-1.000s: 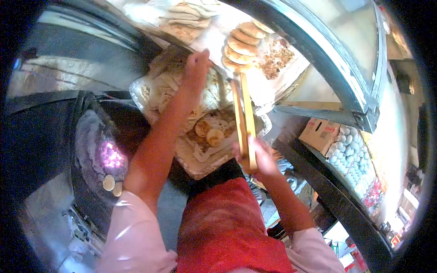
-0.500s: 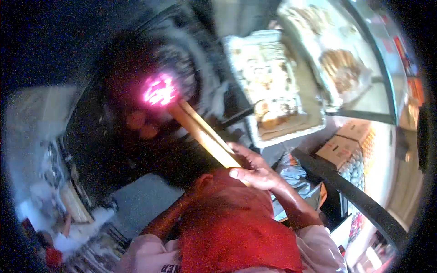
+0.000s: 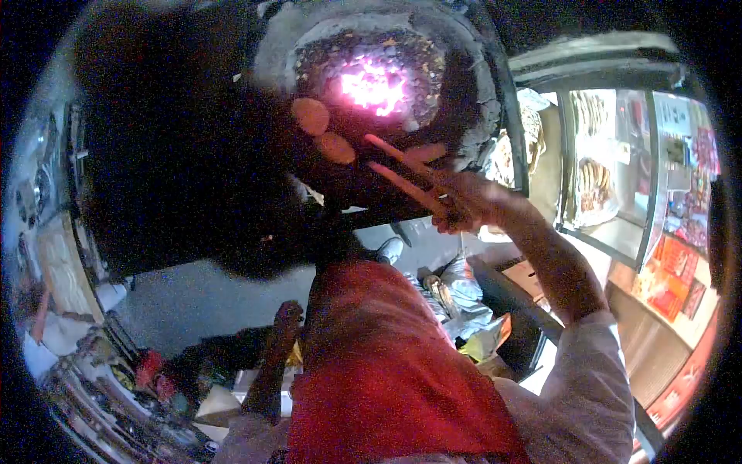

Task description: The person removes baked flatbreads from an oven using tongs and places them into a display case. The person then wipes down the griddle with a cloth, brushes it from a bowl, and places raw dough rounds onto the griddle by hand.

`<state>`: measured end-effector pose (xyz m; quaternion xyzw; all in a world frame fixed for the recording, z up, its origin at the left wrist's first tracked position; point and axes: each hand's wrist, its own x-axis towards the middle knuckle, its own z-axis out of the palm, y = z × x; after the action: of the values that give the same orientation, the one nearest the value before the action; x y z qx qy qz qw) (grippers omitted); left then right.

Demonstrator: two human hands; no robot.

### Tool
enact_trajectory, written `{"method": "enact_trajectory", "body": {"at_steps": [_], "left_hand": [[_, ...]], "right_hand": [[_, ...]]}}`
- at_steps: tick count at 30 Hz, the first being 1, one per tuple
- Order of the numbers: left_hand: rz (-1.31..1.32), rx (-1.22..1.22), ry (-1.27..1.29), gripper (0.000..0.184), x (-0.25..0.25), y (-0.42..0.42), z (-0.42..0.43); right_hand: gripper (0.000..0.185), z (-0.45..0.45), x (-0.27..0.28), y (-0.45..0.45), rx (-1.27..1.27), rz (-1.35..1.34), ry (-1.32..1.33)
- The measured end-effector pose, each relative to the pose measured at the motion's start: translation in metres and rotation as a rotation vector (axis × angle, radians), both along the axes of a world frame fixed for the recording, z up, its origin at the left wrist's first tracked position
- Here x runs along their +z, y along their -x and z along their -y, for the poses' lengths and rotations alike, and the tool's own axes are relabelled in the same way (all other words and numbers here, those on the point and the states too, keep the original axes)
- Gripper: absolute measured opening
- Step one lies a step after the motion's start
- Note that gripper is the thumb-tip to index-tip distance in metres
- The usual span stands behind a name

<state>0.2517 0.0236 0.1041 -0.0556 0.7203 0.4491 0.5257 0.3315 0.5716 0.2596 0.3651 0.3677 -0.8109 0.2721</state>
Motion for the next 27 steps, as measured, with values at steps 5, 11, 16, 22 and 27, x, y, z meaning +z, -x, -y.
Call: {"method": "enact_trajectory", "body": {"at_steps": [5,11,16,22,27], "left_hand": [[-0.897,-0.717,-0.067,0.029,-0.018,-0.025,0.016],[0.021,-0.020,-0.016,0.031,0.004,-0.005,-0.014],[-0.449,-0.533,-0.193,0.041,0.041,0.021,-0.048],[-0.108,-0.140,-0.265,0.047,0.151,0.079,-0.214],[0.232,0.093,-0.587,0.056,0.177,0.096,-0.309]], "right_hand": [[0.058,0.015,-0.052,0.045,0.411,-0.724,-0.843],[0.047,0.059,-0.045,0.066,0.015,0.024,-0.070],[0.042,0.089,-0.044,0.012,-0.056,0.053,-0.309],[0.047,0.129,0.013,-0.054,-0.214,-0.047,-0.489],[0.047,0.144,0.065,-0.116,-0.389,-0.256,-0.208]]}}
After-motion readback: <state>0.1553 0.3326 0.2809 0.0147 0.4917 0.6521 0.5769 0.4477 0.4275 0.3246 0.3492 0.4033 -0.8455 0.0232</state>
